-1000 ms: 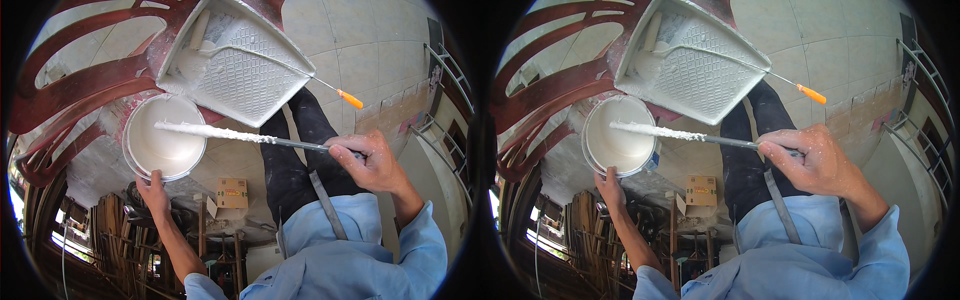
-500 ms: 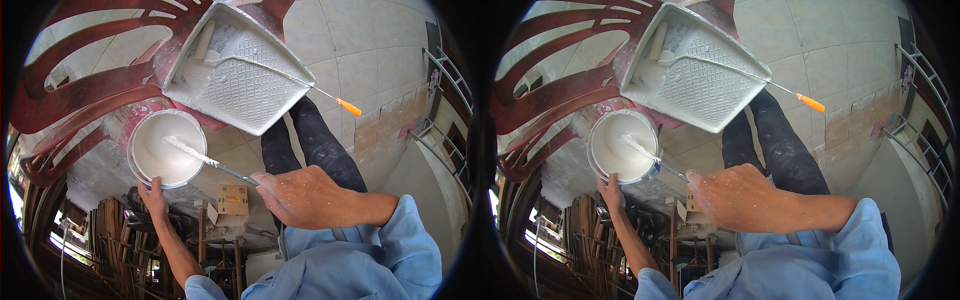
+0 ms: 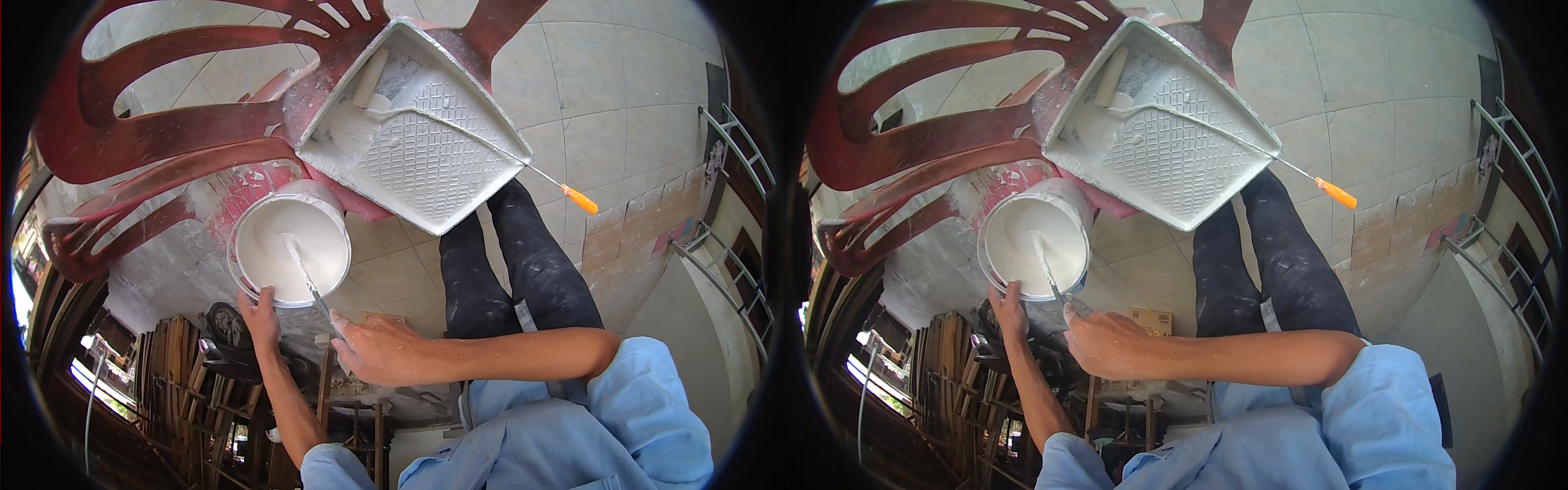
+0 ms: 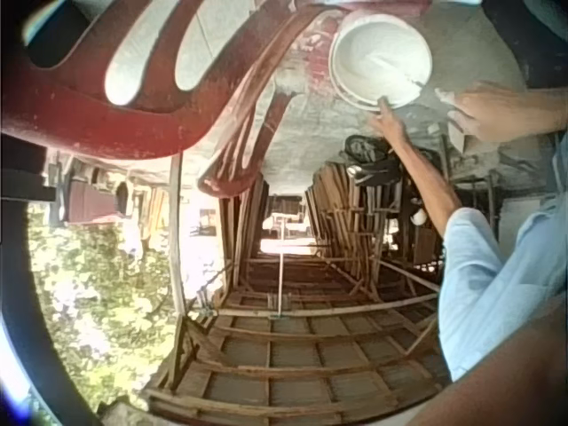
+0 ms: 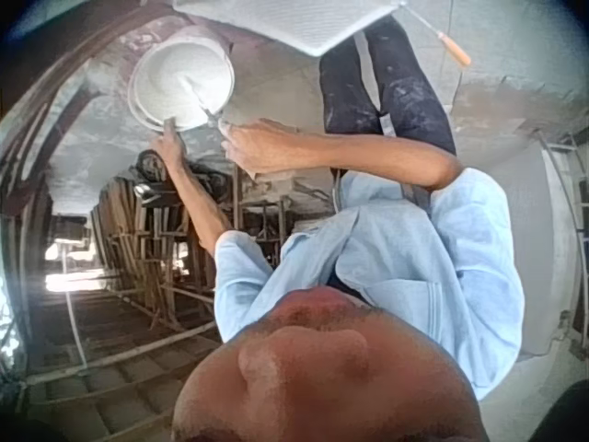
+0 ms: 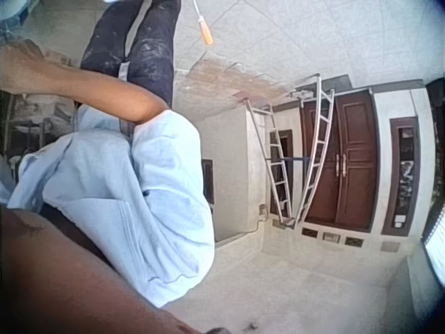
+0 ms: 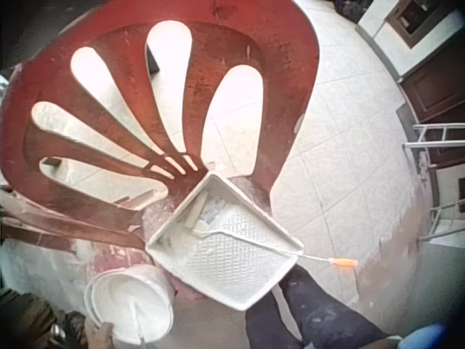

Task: The recorder mixes paint in a bucket and pours it into a paint tray.

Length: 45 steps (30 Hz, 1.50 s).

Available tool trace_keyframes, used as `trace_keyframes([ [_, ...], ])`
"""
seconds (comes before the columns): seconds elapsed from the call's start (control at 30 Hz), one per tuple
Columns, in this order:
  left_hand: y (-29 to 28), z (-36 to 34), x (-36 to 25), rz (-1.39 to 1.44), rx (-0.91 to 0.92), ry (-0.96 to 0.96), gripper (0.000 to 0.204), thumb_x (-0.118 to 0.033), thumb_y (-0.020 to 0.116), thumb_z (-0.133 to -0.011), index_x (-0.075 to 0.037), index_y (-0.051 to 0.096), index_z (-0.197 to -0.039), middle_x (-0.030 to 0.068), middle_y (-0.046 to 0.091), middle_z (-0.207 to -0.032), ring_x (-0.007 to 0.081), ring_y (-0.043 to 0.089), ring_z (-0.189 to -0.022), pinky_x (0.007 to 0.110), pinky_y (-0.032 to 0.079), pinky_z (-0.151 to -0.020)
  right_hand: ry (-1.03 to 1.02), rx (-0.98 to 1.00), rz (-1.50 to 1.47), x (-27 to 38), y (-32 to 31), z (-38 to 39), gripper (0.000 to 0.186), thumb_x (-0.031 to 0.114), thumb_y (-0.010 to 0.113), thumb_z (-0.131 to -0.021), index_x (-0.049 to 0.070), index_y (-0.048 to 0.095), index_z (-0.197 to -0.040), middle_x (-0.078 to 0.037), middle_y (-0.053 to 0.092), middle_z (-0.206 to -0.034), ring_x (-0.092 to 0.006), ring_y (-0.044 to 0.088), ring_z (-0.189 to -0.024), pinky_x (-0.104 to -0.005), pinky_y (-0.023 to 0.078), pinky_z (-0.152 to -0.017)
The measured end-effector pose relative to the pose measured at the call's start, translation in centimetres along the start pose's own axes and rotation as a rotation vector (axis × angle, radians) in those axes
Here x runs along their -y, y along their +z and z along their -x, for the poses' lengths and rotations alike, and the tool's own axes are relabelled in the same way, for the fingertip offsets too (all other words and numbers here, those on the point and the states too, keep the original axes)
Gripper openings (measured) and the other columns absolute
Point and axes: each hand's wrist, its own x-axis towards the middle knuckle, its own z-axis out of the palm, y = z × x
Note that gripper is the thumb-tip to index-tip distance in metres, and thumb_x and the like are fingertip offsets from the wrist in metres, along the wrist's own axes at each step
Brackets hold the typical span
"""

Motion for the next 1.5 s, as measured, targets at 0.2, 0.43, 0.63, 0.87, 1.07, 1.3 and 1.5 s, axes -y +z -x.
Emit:
trace_keyframes([
  [0.2, -1.1, -0.8, 2.0, -0.003, -0.005, 0.027, 0.039, -0.003, 0.057, -0.081, 0.005, 0.052, -0.119, 0.0077, 0.06, -0.107, 0.0149, 0.055, -0.095, 0.028, 0.042, -0.086, -0.024, 0.033, -0.069, -0.9, 0.5, -1.2, 0.05, 0.025, 0.05, -0.095, -0.011, 0.044, -0.128, -0.018, 0.062, -0.064, -0.031, 0.061, -0.057, -0.0387, 0.048, -0.058],
  [0.43, -1.3, -1.8, 4.7, 0.142, 0.019, 0.056, 0.041, -0.002, 0.056, -0.081, 0.004, 0.052, -0.121, 0.0077, 0.06, -0.109, 0.0149, 0.055, -0.095, 0.028, 0.043, -0.087, 0.198, -0.173, -0.357, -7.3, -1.1, -5.3, 0.032, 0.017, 0.05, -0.095, -0.001, 0.044, -0.121, -0.005, 0.06, -0.093, -0.0104, 0.061, -0.082, -0.0267, 0.049, -0.068],
  [0.63, -1.6, -2.0, 5.5, 0.175, 0.022, 0.059, 0.041, 0.0, 0.056, -0.08, 0.004, 0.051, -0.12, 0.008, 0.059, -0.109, 0.0153, 0.055, -0.096, 0.028, 0.043, -0.088, 0.123, -0.429, -0.402, -8.1, 0.9, -8.6, 0.044, 0.024, 0.067, -0.09, 0.0, 0.044, -0.119, -0.008, 0.058, -0.098, -0.0097, 0.059, -0.089, -0.0256, 0.05, -0.078],
  [0.87, -1.9, -2.6, 7.6, 0.276, 0.044, 0.071, 0.047, -0.002, 0.054, -0.081, 0.005, 0.049, -0.128, 0.0109, 0.06, -0.118, 0.0182, 0.056, -0.105, 0.03, 0.041, -0.094, 0.069, -0.495, -0.178, -7.9, 1.9, -9.5, 0.035, 0.024, 0.069, -0.089, -0.001, 0.05, -0.104, -0.004, 0.057, -0.087, -0.0078, 0.057, -0.076, -0.0224, 0.049, -0.071],
  [1.07, -1.7, -3.0, 7.8, 0.309, 0.067, 0.085, 0.049, -0.002, 0.054, -0.082, 0.006, 0.047, -0.13, 0.0111, 0.058, -0.12, 0.018, 0.055, -0.106, 0.029, 0.041, -0.095, 0.028, -0.494, -0.227, -8.4, 2.4, -9.6, 0.032, 0.02, 0.069, -0.088, -0.001, 0.05, -0.102, -0.002, 0.056, -0.084, -0.0047, 0.053, -0.074, -0.0201, 0.048, -0.068],
  [1.3, -1.7, -3.4, 8.3, 0.356, 0.086, 0.087, 0.049, 0.001, 0.053, -0.08, 0.006, 0.046, -0.129, 0.0114, 0.057, -0.118, 0.0187, 0.056, -0.104, 0.03, 0.043, -0.093, 0.014, -0.536, -0.237, -8.0, 2.1, -10.7, 0.032, 0.021, 0.071, -0.082, -0.001, 0.051, -0.095, -0.004, 0.056, -0.077, -0.0098, 0.055, -0.07, -0.0262, 0.049, -0.067],
  [1.5, -1.2, -3.0, 7.8, 0.421, 0.107, 0.092, 0.053, -0.001, 0.053, -0.081, 0.007, 0.043, -0.133, 0.0136, 0.054, -0.126, 0.0197, 0.052, -0.112, 0.031, 0.038, -0.099, -0.015, -0.547, -0.121, -6.5, 0.7, -11.2, 0.031, 0.019, 0.07, -0.077, 0.0, 0.051, -0.092, -0.005, 0.054, -0.074, -0.0116, 0.054, -0.067, -0.0284, 0.048, -0.064],
])
